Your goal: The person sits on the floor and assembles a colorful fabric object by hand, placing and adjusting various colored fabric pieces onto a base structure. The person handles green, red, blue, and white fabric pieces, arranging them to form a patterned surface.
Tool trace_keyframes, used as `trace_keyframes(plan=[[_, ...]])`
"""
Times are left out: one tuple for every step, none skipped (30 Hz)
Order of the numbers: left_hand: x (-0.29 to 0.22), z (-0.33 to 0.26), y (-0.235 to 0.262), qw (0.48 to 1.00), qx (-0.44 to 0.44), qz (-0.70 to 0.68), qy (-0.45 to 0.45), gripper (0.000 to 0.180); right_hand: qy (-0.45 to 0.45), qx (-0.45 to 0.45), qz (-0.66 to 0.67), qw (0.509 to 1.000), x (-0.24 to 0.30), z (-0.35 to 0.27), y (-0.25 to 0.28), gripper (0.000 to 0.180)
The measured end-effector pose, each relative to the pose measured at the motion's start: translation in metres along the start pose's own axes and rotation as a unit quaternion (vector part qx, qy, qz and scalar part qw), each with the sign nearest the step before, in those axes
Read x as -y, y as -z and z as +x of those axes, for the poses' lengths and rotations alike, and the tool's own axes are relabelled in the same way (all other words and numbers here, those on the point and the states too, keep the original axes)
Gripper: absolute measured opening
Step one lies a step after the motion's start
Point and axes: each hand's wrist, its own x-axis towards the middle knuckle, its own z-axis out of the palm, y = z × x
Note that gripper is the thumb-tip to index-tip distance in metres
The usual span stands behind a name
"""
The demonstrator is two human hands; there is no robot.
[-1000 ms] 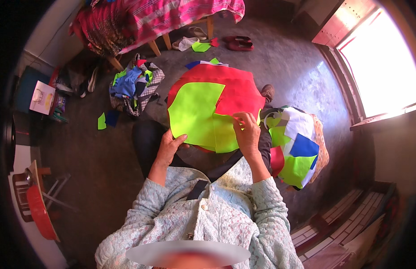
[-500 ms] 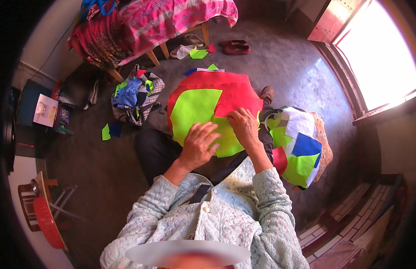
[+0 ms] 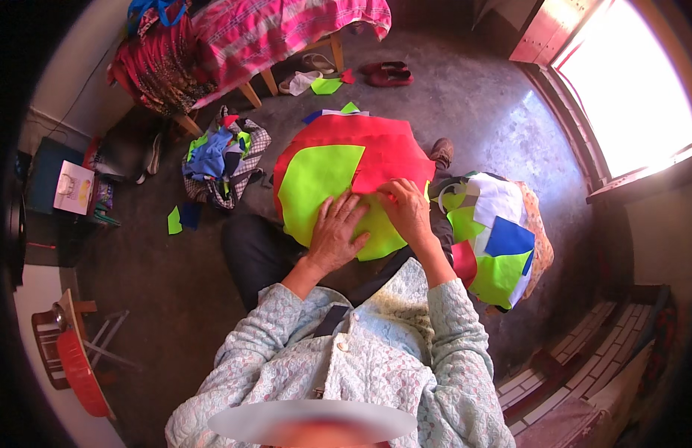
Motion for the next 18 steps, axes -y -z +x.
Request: trace_keyframes(plan=[[0.002, -0.002, 0.0, 1.0, -0.007, -0.011, 0.003, 0.044, 0.022, 0.002, -0.008, 1.0, 0.002, -0.004, 0.0, 0.017], [0.004, -0.004, 0.003, 0.999, -0.031, -0.03, 0.015, 0.043, 0.043, 0.003, -0.015, 0.999, 0.005, -0.008, -0.001, 0.019], [0.006, -0.006, 0.007, 0.997, -0.055, -0.049, 0.026, 0.042, 0.064, 0.005, -0.021, 0.998, 0.008, -0.011, -0.002, 0.022], [0.007, -0.009, 0.012, 0.994, -0.079, -0.067, 0.038, 0.042, 0.078, -0.011, -0.056, 0.995, 0.01, -0.015, -0.004, 0.026], [0.01, -0.006, 0.021, 0.99, -0.124, -0.046, 0.042, 0.035, 0.091, -0.028, -0.089, 0.991, 0.013, -0.018, -0.007, 0.031], [0.019, -0.007, 0.025, 0.985, -0.148, -0.04, 0.082, 0.035, 0.105, -0.046, -0.122, 0.986, 0.015, -0.02, -0.01, 0.036], [0.03, -0.009, 0.029, 0.977, -0.172, -0.035, 0.122, 0.034, 0.101, -0.023, -0.134, 0.986, 0.017, -0.024, -0.015, 0.042], [0.04, -0.01, 0.033, 0.966, -0.198, -0.029, 0.161, 0.033, 0.098, 0.0, -0.146, 0.984, 0.017, -0.027, -0.021, 0.048], [0.051, -0.01, 0.034, 0.957, -0.222, -0.01, 0.186, 0.034, 0.096, 0.022, -0.16, 0.982, 0.017, -0.029, -0.026, 0.054], [0.062, -0.01, 0.036, 0.946, -0.246, 0.01, 0.21, 0.035, 0.092, 0.044, -0.174, 0.979, 0.016, -0.031, -0.031, 0.06], [0.072, -0.011, 0.039, 0.943, -0.242, 0.069, 0.217, 0.04, 0.092, 0.046, -0.193, 0.976, 0.014, -0.032, -0.033, 0.065], [0.08, -0.011, 0.039, 0.941, -0.233, 0.051, 0.239, 0.04, 0.093, 0.05, -0.19, 0.976, 0.014, -0.032, -0.032, 0.065], [0.088, -0.013, 0.037, 0.939, -0.223, 0.034, 0.261, 0.04, 0.093, 0.053, -0.188, 0.976, 0.016, -0.031, -0.032, 0.065], [0.093, -0.013, 0.035, 0.935, -0.212, 0.014, 0.282, 0.04, 0.091, 0.056, -0.188, 0.976, 0.016, -0.031, -0.031, 0.065], [0.099, -0.014, 0.032, 0.935, -0.214, 0.011, 0.284, 0.038, 0.092, 0.055, -0.189, 0.976, 0.016, -0.031, -0.031, 0.066], [0.103, -0.016, 0.029, 0.931, -0.212, -0.01, 0.296, 0.036, 0.093, 0.053, -0.19, 0.976, 0.016, -0.031, -0.032, 0.066], [0.104, -0.016, 0.028, 0.927, -0.211, -0.031, 0.307, 0.035, 0.095, 0.052, -0.192, 0.975, 0.016, -0.03, -0.033, 0.067], [0.106, -0.016, 0.027, 0.923, -0.209, -0.052, 0.319, 0.034, 0.094, 0.049, -0.195, 0.975, 0.015, -0.031, -0.033, 0.067]])
